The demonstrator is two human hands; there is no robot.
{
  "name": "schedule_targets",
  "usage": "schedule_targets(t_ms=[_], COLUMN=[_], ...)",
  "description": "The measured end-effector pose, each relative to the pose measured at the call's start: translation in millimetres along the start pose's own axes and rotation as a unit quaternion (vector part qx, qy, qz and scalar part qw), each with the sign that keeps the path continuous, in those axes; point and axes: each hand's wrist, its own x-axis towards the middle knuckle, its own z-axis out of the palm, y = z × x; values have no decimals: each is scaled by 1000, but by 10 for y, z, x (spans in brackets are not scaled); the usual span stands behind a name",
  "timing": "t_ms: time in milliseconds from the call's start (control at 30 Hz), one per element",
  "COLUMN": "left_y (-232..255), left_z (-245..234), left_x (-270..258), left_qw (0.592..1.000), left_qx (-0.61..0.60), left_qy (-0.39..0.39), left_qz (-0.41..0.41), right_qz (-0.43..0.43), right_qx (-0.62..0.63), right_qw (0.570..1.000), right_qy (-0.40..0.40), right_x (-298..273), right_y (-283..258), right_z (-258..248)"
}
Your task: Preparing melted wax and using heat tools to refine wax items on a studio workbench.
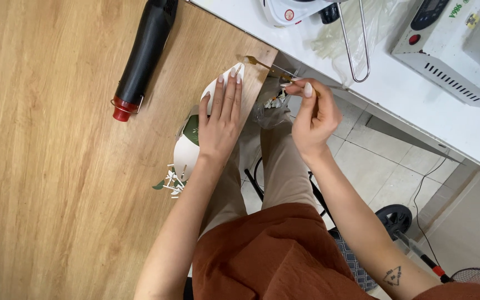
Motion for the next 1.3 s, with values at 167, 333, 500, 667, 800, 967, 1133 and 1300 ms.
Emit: schedule_targets(t_ms=[167,333,500,667,800,967,1133,1300], left_y=[-2,1,14,15,14,26,48,42], left_z=[-23,-47,-32,-86,-82,-95,-167,-116], left_x=[-7,17,15,12,10,15,42,5], left_qw=[1000,999,998,999,999,1000,998,998], left_qx=[8,-2,1,2,-15,-11,-3,-16], left_qy=[19,50,60,41,28,14,-61,-52], left_qz=[2,-6,-9,-9,-6,-4,1,-4], right_qz=[88,220,215,178,158,142,234,232], right_qx=[82,251,278,275,229,195,189,157], right_qw=[991,933,920,924,942,962,953,960], right_qy=[52,135,176,196,188,125,34,-21], right_x=[13,199,483,870,1183,1558,1745,1746], right_y=[-259,-512,-591,-529,-439,-431,-197,-105], right_z=[-133,-406,-715,-859,-889,-843,-757,-799])
